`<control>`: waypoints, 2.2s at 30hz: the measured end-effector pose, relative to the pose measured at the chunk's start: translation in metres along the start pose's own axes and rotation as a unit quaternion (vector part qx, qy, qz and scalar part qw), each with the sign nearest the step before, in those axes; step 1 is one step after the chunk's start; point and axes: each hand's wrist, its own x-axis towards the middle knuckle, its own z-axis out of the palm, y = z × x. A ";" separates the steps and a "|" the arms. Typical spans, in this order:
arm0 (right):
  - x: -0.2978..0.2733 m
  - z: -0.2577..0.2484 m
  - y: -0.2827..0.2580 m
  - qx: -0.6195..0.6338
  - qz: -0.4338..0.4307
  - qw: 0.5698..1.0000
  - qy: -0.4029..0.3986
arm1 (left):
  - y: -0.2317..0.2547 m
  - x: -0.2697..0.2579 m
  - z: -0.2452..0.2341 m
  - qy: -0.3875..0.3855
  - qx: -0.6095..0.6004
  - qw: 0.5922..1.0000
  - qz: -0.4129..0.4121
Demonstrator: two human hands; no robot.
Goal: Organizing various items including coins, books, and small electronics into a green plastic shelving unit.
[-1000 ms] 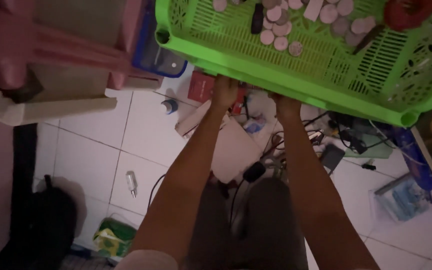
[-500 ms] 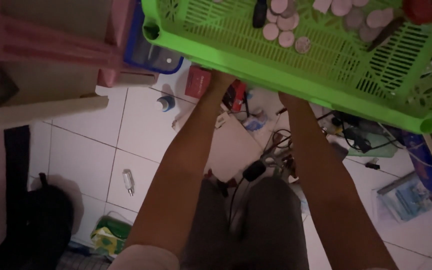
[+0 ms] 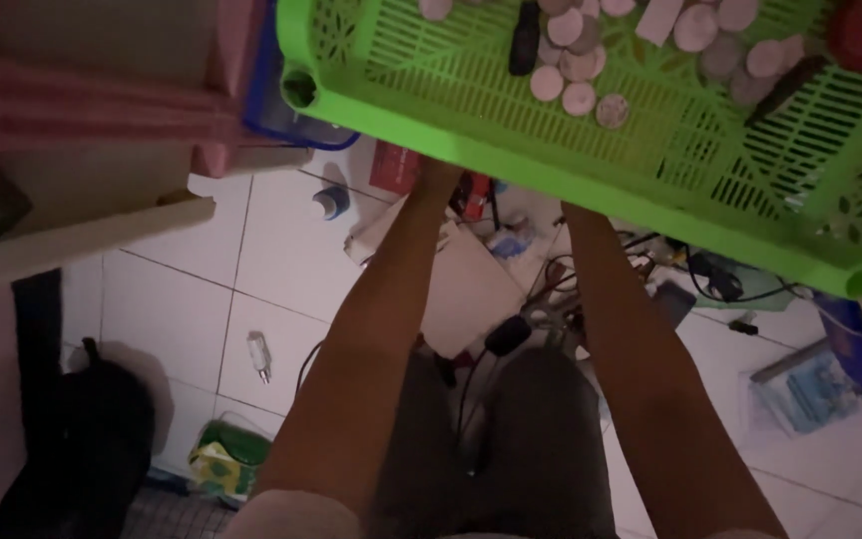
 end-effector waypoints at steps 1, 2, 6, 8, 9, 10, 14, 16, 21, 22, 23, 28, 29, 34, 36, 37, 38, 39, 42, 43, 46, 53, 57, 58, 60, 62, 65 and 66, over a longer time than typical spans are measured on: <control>0.000 -0.003 0.006 -0.011 0.004 1.000 0.007 | 0.004 -0.003 -0.001 -0.010 0.023 1.000 -0.004; -0.002 -0.005 0.010 -0.023 0.007 1.000 0.015 | 0.009 -0.007 -0.002 -0.021 0.046 0.999 -0.008; 0.011 -0.002 0.015 -0.059 -0.003 0.998 0.026 | 0.019 0.011 -0.022 -0.044 0.148 0.988 0.001; 0.012 -0.003 0.015 -0.077 -0.008 0.996 0.035 | -0.039 0.000 -0.019 -0.057 0.198 0.979 0.006; 0.009 -0.004 0.019 -0.086 -0.006 0.995 0.039 | -0.067 0.002 -0.010 -0.065 0.222 0.973 0.004; 0.007 -0.005 0.022 -0.096 -0.005 0.994 0.044 | -0.045 -0.001 -0.021 -0.066 0.223 0.973 0.004; -0.006 -0.009 0.044 -0.136 0.006 0.989 0.060 | 0.037 -0.030 -0.070 -0.063 0.200 0.978 -0.021; -0.014 0.002 0.059 -0.155 0.006 0.985 0.070 | 0.058 -0.047 -0.087 -0.061 0.189 0.980 -0.026; -0.052 0.014 0.071 -0.351 -0.033 0.936 0.006 | 0.067 -0.133 -0.117 -0.001 0.141 0.986 -0.089; -0.054 0.017 0.090 -0.351 -0.029 0.936 0.004 | 0.060 -0.146 -0.119 -0.002 0.143 0.985 -0.093; -0.056 0.018 0.110 -0.401 -0.101 0.909 -0.055 | 0.054 -0.159 -0.121 -0.008 0.178 0.981 -0.076; -0.077 0.051 0.117 -0.422 -0.214 0.861 -0.185 | 0.056 -0.188 -0.122 0.004 0.224 0.972 -0.070; -0.078 0.055 0.121 -0.427 -0.222 0.852 -0.204 | 0.052 -0.192 -0.123 0.018 0.229 0.972 -0.054; -0.072 0.085 0.138 -0.469 -0.314 0.791 -0.237 | 0.053 -0.187 -0.127 0.002 0.216 0.971 -0.101; -0.066 0.092 0.146 -0.538 -0.340 0.730 -0.250 | 0.056 -0.182 -0.127 0.004 0.211 0.969 -0.129; -0.066 0.093 0.152 -0.538 -0.338 0.730 -0.252 | 0.053 -0.184 -0.127 0.004 0.211 0.969 -0.132; -0.067 0.093 0.158 -0.563 -0.329 0.714 -0.256 | 0.050 -0.187 -0.127 0.001 0.239 0.964 -0.114; -0.064 0.093 0.162 -0.587 -0.323 0.696 -0.258 | 0.047 -0.185 -0.125 -0.001 0.266 0.960 -0.093; -0.065 0.091 0.158 -0.575 -0.327 0.702 -0.264 | 0.052 -0.188 -0.127 -0.027 0.220 0.964 -0.148; -0.069 0.092 0.152 -0.576 -0.328 0.701 -0.265 | 0.051 -0.191 -0.126 -0.025 0.220 0.964 -0.148; -0.077 0.093 0.140 -0.573 -0.297 0.711 -0.280 | 0.052 -0.199 -0.123 -0.058 0.201 0.963 -0.168; -0.084 0.075 0.144 -0.500 -0.276 0.754 -0.324 | 0.060 -0.219 -0.117 -0.057 0.133 0.981 -0.126; -0.094 0.068 0.124 -0.475 -0.232 0.780 -0.334 | 0.087 -0.221 -0.114 -0.065 0.089 0.977 -0.182; -0.095 0.065 0.120 -0.475 -0.232 0.781 -0.332 | 0.092 -0.222 -0.113 -0.066 0.089 0.977 -0.181; -0.097 0.057 0.112 -0.458 -0.258 0.778 -0.344 | 0.102 -0.224 -0.110 -0.083 0.013 0.967 -0.240; -0.101 0.043 0.120 -0.447 -0.238 0.783 -0.361 | 0.103 -0.228 -0.103 -0.106 0.035 0.973 -0.200; -0.103 0.019 0.139 -0.437 -0.171 0.790 -0.394 | 0.087 -0.243 -0.083 -0.141 0.069 0.974 -0.163; -0.104 0.010 0.147 -0.438 -0.122 0.792 -0.408 | 0.079 -0.250 -0.075 -0.157 0.079 0.970 -0.168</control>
